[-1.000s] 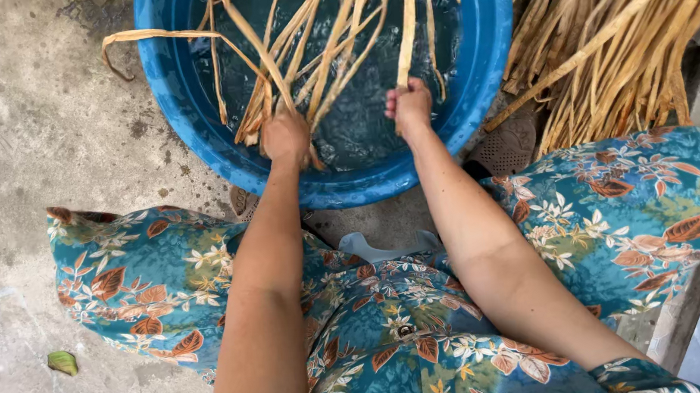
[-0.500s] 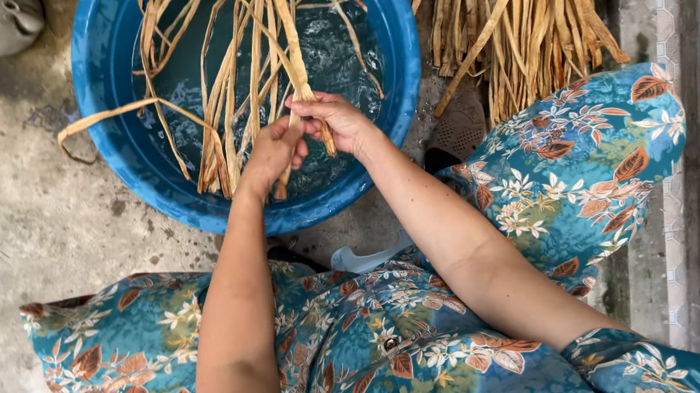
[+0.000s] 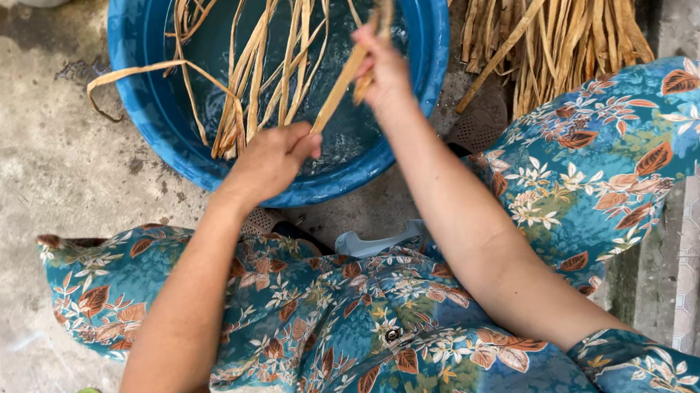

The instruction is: The person sits on the floor and repeatedly submerges bundles of dried plant strips into a blue basin of water. They separate and agitate the strips by hand, occasionally lifting them out and placing them back into the water.

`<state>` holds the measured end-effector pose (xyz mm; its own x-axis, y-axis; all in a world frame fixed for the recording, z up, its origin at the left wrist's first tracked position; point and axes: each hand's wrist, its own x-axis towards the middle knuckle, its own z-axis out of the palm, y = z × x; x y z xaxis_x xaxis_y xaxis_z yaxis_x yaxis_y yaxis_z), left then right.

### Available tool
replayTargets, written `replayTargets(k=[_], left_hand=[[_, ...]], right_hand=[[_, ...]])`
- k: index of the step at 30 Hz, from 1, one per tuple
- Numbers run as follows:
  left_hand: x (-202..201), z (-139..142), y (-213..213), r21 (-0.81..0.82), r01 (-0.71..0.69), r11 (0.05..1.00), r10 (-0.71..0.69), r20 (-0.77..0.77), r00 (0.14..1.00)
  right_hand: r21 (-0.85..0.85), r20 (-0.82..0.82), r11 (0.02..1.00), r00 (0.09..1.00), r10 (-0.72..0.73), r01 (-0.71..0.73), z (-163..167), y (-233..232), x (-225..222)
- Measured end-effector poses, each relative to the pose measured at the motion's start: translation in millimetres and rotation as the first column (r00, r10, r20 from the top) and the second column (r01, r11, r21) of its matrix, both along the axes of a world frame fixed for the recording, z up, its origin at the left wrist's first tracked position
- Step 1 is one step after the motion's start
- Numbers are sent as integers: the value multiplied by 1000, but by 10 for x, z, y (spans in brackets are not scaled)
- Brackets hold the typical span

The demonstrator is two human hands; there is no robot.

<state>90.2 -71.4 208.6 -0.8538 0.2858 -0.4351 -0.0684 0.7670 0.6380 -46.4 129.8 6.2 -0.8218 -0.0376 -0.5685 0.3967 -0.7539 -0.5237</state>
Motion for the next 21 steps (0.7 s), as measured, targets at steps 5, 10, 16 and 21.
replayTargets(k=[5,10,16,21], left_hand=[[265,428,-646,-3,-196,981,194,159,968],[119,265,-788,-140,-333,933,342,51,938],[77,49,-440,-71,-230,971,227,-45,973],[174,339,-804,77,-287,955,288,5,958]], right_hand=[[-66,51,963,965,-258,261,98,617,-223],[-9,-140,980,971,193,-196,604,-118,161],[18,-168,921,907,386,-388,641,-636,482],[-103,-71,993,996,46,-53,76,-95,-92]])
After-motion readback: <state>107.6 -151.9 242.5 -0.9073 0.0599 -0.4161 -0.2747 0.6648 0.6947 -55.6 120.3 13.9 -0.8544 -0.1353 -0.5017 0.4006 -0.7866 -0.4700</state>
